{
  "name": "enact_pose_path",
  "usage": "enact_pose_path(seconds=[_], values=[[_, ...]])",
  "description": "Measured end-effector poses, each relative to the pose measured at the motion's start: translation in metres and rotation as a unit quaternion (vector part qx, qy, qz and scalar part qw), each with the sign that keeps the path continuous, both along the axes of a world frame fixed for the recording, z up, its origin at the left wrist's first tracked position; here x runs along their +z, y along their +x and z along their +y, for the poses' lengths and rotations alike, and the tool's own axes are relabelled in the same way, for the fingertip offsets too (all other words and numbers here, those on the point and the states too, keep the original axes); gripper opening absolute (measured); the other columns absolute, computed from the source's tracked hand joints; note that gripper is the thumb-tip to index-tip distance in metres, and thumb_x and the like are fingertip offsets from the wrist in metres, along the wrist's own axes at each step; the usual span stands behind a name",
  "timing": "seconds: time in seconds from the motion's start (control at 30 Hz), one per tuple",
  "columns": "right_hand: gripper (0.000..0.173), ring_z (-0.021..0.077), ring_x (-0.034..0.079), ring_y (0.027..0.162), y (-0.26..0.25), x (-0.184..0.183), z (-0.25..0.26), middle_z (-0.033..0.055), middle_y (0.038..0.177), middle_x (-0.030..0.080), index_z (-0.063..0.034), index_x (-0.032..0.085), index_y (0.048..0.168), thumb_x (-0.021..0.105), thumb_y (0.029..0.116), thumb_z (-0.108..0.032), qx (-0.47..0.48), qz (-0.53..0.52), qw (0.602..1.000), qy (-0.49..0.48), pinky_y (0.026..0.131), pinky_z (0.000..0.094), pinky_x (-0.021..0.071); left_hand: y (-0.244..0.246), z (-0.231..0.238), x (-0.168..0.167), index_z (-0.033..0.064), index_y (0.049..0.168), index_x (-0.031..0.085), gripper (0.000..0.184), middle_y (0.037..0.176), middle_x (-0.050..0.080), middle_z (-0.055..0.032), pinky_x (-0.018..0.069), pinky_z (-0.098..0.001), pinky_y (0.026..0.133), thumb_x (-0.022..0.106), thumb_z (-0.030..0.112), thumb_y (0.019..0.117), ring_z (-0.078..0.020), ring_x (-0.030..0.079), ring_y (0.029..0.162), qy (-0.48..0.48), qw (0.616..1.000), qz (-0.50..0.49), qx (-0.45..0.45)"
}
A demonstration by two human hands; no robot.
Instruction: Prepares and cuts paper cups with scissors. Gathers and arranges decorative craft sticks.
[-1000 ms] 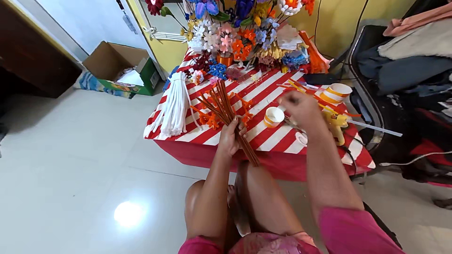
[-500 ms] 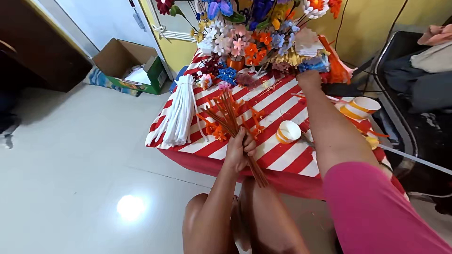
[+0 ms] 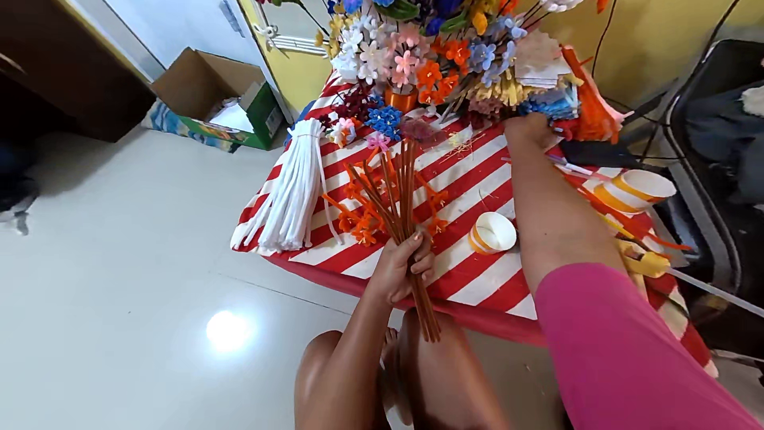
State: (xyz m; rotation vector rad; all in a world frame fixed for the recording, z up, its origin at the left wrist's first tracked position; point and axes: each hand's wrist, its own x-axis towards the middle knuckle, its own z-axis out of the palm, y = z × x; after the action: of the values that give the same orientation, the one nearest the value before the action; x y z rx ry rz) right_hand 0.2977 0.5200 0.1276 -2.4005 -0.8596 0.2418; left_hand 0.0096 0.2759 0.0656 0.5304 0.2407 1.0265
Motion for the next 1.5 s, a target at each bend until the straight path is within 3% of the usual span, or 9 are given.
enact_pose_path(seconds=[0.5, 0.73, 0.9, 1.0, 1.07, 1.17, 1.3, 1.4, 1.5], values=[[0.039, 0.0415, 0.059, 0.125, -0.006, 0.016, -0.02, 0.0262, 0.13, 0.063, 0.0019, 0.068, 0.118, 0.056, 0.0958, -0.028, 0.009, 0.087, 0.994, 0.068, 0.098, 0.0644, 0.0458, 0.001, 0.001, 0.002, 0.0097, 0.101, 0.056, 0.019, 0.062, 0.051, 0.0046, 0.0491, -0.0203, 0.05, 0.039, 0.016, 0.1068, -0.0055, 0.051, 0.048, 0.004, 1.0, 0.011, 0.007], [0.035, 0.0419, 0.062, 0.115, -0.015, 0.033, -0.047, 0.0277, 0.123, 0.064, 0.0077, 0.066, 0.115, 0.067, 0.0893, -0.016, 0.067, 0.12, 0.987, 0.086, 0.094, 0.0639, 0.0476, 0.001, 0.0, 0.008, 0.0062, 0.102, 0.056, 0.026, 0.06, 0.049, 0.0034, 0.0501, -0.021, 0.049, 0.031, 0.013, 0.1094, -0.0068, 0.051, 0.047, -0.017, 0.999, 0.035, 0.018], [0.035, 0.029, 0.063, 0.099, -0.023, 0.046, -0.081, 0.0212, 0.112, 0.064, 0.0092, 0.062, 0.115, 0.067, 0.0828, -0.003, 0.081, 0.218, 0.944, 0.234, 0.087, 0.0489, 0.0524, 0.001, 0.001, 0.008, 0.0064, 0.101, 0.056, 0.027, 0.06, 0.049, 0.0023, 0.0518, -0.0227, 0.052, 0.031, 0.013, 0.1097, -0.0082, 0.051, 0.048, -0.019, 0.998, 0.05, 0.02], [0.023, 0.0224, 0.059, 0.091, -0.029, 0.056, -0.118, 0.0142, 0.104, 0.063, 0.0036, 0.063, 0.109, 0.061, 0.0896, -0.009, 0.073, 0.261, 0.926, 0.261, 0.079, 0.0441, 0.0489, 0.001, -0.002, 0.008, 0.006, 0.103, 0.056, 0.027, 0.06, 0.049, 0.0023, 0.0513, -0.0225, 0.052, 0.031, 0.013, 0.1097, -0.0081, 0.051, 0.048, -0.018, 0.998, 0.052, 0.027], [0.013, 0.0128, 0.053, 0.072, -0.032, 0.056, -0.135, 0.0044, 0.088, 0.056, -0.004, 0.061, 0.102, 0.057, 0.0939, -0.014, 0.062, 0.282, 0.922, 0.258, 0.063, 0.0322, 0.0456, 0.0, -0.004, 0.008, 0.0056, 0.104, 0.057, 0.027, 0.061, 0.049, 0.0017, 0.0518, -0.0228, 0.053, 0.032, 0.014, 0.1103, -0.0086, 0.051, 0.049, -0.021, 0.998, 0.047, 0.031], [0.005, 0.01, 0.051, 0.06, -0.031, 0.05, -0.153, 0.0005, 0.077, 0.053, -0.0093, 0.056, 0.099, 0.055, 0.0946, -0.011, 0.064, 0.345, 0.892, 0.284, 0.056, 0.0276, 0.0461, -0.001, -0.005, 0.006, 0.0059, 0.104, 0.057, 0.027, 0.06, 0.05, 0.0015, 0.0526, -0.0233, 0.053, 0.032, 0.014, 0.11, -0.0088, 0.051, 0.048, -0.016, 0.998, 0.042, 0.033], [0.016, 0.012, 0.052, 0.069, -0.037, 0.051, -0.178, 0.0053, 0.087, 0.058, -0.0027, 0.061, 0.107, 0.054, 0.0935, -0.009, 0.128, 0.27, 0.932, 0.204, 0.061, 0.0316, 0.0447, 0.001, -0.004, 0.006, 0.0051, 0.106, 0.056, 0.026, 0.062, 0.05, 0.0016, 0.0528, -0.0229, 0.053, 0.031, 0.013, 0.1101, -0.0088, 0.052, 0.049, -0.014, 0.998, 0.047, 0.044], [0.031, 0.0356, 0.062, 0.095, -0.037, 0.05, -0.18, 0.0266, 0.108, 0.065, 0.0111, 0.063, 0.116, 0.053, 0.1031, -0.016, 0.253, 0.13, 0.959, 0.006, 0.085, 0.0558, 0.0491, 0.001, -0.004, 0.008, 0.0052, 0.106, 0.057, 0.028, 0.062, 0.05, 0.0018, 0.0528, -0.0226, 0.053, 0.03, 0.013, 0.1101, -0.0086, 0.052, 0.049, -0.017, 0.997, 0.05, 0.048], [0.048, 0.0487, 0.065, 0.107, -0.029, 0.05, -0.17, 0.0333, 0.113, 0.066, 0.0119, 0.067, 0.11, 0.05, 0.1075, -0.032, 0.301, 0.012, 0.948, -0.107, 0.093, 0.0704, 0.0456, 0.002, -0.004, 0.008, 0.0056, 0.105, 0.058, 0.03, 0.061, 0.05, 0.0023, 0.0531, -0.0229, 0.054, 0.029, 0.014, 0.1102, -0.0086, 0.052, 0.049, -0.013, 0.997, 0.055, 0.044]])
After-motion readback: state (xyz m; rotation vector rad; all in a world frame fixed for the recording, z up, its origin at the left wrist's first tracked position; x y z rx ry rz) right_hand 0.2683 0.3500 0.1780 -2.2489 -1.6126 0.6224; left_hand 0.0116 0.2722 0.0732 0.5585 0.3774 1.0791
